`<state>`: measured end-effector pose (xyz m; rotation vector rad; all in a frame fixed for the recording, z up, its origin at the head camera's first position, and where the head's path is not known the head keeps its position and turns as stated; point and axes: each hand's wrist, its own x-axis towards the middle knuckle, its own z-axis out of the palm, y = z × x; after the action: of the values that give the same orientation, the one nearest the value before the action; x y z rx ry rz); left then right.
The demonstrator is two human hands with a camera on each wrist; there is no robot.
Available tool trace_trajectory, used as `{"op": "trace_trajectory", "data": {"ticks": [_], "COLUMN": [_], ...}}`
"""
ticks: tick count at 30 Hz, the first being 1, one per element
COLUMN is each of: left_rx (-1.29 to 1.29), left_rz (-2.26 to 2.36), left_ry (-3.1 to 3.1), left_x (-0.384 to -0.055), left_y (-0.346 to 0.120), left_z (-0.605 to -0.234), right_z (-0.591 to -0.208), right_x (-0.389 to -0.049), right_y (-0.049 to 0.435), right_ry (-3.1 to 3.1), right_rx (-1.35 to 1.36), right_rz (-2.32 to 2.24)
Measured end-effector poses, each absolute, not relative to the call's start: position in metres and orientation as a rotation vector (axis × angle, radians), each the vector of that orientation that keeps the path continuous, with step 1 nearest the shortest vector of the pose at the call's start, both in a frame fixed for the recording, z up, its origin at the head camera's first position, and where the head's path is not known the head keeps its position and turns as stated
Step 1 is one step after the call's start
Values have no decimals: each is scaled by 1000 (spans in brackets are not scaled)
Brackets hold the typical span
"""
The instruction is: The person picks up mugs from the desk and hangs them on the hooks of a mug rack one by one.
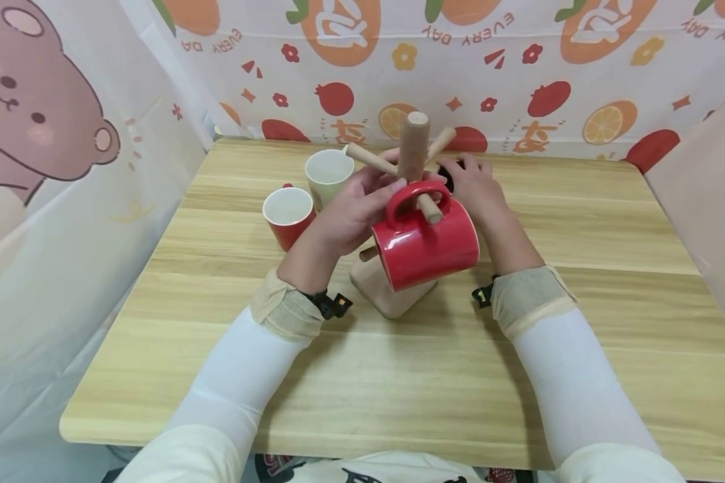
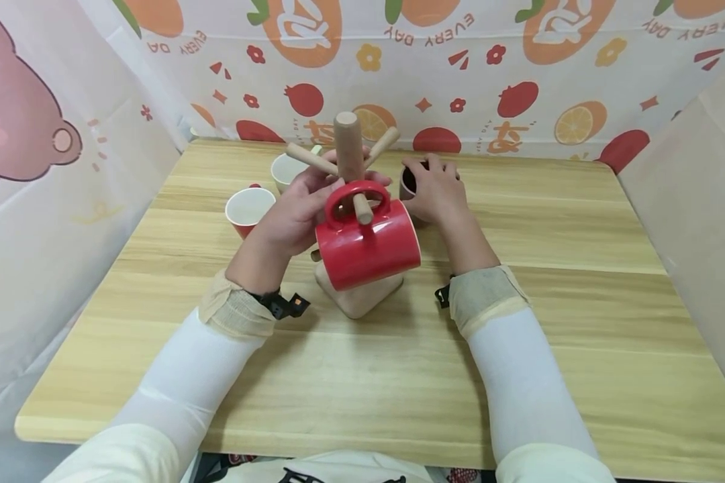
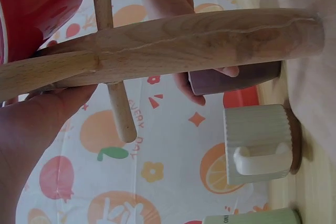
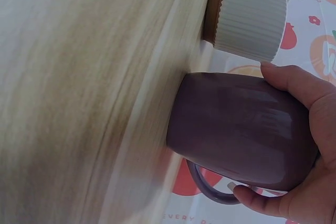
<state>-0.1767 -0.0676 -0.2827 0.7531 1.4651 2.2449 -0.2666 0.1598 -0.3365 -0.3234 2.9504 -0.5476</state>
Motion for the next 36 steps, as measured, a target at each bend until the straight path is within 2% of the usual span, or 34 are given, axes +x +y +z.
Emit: {"op": "trace_trajectory", "data": {"ticks": [13, 36], "left_rx": [890, 889], "left_rz": [2182, 2235], "left_ry": [1415, 1400], "left_x": [-182, -175], "left_y": [-65, -62], "left_z": [-280, -280], "right_z": [-339, -343], "right_x": [-265, -266], "right_y": [160, 158], "right_ry": [2962, 2986], "right_rx": [-300, -324], "right_rz": [-571, -532]}}
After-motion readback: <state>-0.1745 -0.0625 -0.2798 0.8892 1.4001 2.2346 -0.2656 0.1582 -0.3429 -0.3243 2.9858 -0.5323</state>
